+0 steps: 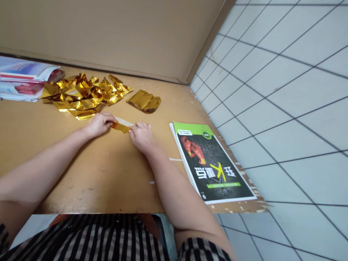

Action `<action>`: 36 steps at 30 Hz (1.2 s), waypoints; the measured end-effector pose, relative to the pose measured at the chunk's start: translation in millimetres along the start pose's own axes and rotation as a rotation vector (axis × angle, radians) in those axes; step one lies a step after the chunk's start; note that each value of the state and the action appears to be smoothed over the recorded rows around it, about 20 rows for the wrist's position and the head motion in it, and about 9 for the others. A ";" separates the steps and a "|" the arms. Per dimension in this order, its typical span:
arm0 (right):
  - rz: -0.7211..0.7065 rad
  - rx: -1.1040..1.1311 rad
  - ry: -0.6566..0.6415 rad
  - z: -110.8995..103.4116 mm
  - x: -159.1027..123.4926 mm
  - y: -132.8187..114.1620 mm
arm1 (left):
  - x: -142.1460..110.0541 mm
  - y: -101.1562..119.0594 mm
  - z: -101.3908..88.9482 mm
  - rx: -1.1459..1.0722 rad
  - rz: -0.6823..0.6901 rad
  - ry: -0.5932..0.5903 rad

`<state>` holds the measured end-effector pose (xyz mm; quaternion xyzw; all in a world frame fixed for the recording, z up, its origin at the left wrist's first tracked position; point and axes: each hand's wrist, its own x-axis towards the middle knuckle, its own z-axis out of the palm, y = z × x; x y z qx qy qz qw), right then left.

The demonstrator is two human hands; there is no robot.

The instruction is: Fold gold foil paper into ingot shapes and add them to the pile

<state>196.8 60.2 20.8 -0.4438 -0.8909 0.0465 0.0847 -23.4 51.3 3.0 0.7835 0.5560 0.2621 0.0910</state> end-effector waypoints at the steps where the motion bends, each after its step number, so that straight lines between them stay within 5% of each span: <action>1: 0.001 -0.003 0.012 0.4 0.4 2.2 | 0.0 1.9 1.0 0.003 0.006 0.005; 11: 0.057 0.072 0.087 3.9 5.9 14.3 | 4.8 8.9 4.5 0.031 0.061 -0.025; 24: 0.238 0.166 0.127 9.2 16.5 22.1 | 17.4 -0.5 0.5 0.018 -0.161 -0.039; 36: 0.322 0.263 -0.025 -9.7 29.5 18.6 | 23.6 6.3 -5.2 0.005 -0.239 -0.099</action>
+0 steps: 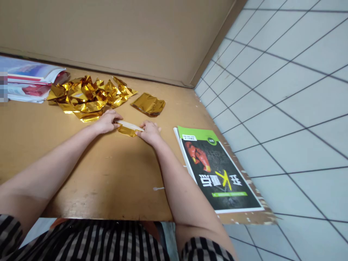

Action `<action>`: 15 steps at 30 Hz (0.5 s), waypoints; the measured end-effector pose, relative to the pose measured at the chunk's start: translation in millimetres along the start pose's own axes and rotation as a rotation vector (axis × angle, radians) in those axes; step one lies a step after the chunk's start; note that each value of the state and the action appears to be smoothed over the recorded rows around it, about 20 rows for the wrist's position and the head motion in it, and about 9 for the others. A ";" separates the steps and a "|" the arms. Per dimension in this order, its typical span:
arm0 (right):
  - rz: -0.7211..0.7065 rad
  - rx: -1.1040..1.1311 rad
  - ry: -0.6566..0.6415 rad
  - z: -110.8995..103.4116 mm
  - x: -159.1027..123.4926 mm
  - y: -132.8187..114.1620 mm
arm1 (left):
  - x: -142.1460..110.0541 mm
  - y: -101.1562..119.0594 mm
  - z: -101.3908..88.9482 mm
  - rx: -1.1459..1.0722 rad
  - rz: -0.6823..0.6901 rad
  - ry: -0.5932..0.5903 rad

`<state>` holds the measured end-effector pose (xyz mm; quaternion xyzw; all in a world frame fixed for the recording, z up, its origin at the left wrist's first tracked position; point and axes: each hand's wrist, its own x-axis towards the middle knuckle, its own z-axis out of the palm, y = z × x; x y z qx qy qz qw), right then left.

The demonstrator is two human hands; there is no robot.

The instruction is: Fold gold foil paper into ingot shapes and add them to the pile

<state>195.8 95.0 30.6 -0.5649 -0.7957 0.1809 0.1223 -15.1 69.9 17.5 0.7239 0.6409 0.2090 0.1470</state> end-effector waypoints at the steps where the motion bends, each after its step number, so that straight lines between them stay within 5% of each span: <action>1: 0.003 -0.004 -0.002 -0.4 -0.2 -1.2 | 0.0 0.2 -0.4 -0.004 -0.002 -0.002; 9: -0.141 0.136 0.063 13.3 -2.5 7.7 | -6.1 -0.2 3.3 -0.112 0.040 0.070; 15: -0.315 -0.093 0.129 14.6 -11.8 11.5 | -12.7 -5.5 4.4 -0.074 0.184 0.091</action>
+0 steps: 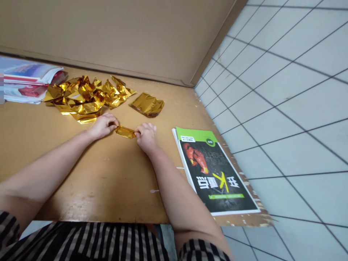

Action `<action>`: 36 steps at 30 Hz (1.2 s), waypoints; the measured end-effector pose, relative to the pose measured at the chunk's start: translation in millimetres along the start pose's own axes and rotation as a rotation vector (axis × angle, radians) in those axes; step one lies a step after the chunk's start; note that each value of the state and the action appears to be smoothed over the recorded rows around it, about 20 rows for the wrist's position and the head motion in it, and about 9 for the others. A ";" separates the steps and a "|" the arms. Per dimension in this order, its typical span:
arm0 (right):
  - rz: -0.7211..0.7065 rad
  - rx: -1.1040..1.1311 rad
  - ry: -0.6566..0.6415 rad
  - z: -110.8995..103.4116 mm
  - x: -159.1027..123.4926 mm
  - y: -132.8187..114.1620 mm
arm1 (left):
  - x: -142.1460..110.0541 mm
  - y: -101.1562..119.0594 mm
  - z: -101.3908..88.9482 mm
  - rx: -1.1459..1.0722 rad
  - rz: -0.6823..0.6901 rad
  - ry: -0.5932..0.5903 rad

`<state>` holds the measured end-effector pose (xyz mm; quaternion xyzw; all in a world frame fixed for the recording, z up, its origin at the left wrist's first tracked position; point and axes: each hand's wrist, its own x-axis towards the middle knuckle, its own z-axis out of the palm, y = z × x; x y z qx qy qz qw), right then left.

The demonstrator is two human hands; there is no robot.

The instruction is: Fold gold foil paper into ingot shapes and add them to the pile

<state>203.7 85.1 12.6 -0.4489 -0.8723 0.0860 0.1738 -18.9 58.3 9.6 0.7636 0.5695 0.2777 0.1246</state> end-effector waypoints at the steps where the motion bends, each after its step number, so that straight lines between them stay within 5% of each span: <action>1: -0.034 -0.040 -0.013 -1.5 -2.2 -1.1 | -1.0 -0.8 -0.7 0.021 0.022 -0.002; 12: -0.219 -0.262 -0.104 -10.4 -19.5 -13.4 | -15.5 24.4 11.9 0.160 0.236 -0.142; 36: -0.085 -0.180 -0.150 5.5 -9.5 -13.0 | -19.3 23.5 26.9 0.252 0.076 -0.257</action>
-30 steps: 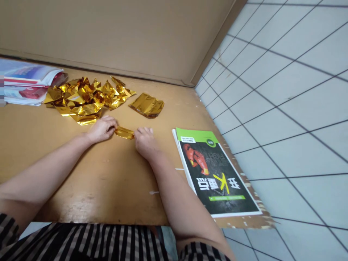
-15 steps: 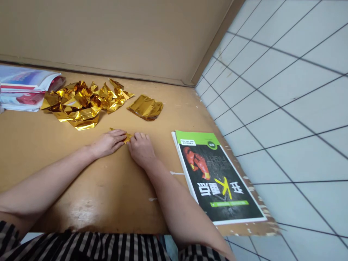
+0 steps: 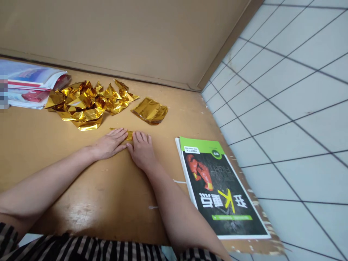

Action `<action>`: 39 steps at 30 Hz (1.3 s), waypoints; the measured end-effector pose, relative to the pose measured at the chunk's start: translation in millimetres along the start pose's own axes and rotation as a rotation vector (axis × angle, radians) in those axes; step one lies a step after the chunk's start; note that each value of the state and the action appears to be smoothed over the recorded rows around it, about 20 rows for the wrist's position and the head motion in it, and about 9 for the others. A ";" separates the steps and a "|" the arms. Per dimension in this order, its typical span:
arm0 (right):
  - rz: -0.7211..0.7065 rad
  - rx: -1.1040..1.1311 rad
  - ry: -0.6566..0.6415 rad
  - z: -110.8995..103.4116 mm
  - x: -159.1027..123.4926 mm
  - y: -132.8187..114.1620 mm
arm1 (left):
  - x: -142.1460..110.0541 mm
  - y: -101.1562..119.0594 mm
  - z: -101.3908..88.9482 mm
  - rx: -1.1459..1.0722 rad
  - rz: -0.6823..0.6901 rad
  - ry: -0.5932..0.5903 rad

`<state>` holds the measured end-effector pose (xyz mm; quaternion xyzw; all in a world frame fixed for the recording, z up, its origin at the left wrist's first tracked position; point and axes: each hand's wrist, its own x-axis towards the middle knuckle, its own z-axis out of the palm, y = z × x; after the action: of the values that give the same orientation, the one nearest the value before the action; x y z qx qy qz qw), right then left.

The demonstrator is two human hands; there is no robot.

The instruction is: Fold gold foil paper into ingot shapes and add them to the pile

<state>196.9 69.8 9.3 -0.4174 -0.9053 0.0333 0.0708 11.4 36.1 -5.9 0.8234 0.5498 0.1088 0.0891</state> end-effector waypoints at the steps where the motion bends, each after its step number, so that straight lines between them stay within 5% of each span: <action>1: 0.013 0.003 -0.020 0.2 -0.5 -0.2 | 0.1 1.1 -1.4 0.002 -0.004 -0.017; 7: 0.034 -0.004 -0.072 1.0 -5.7 0.1 | 0.6 6.7 -9.2 0.020 -0.016 -0.088; 39: 0.010 -0.017 0.009 2.0 -3.1 2.2 | 3.2 5.1 -10.5 -0.033 -0.020 -0.073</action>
<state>200.2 68.8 6.8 -0.4228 -0.9031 0.0241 0.0712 14.2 37.4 5.7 0.8197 0.5524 0.0870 0.1238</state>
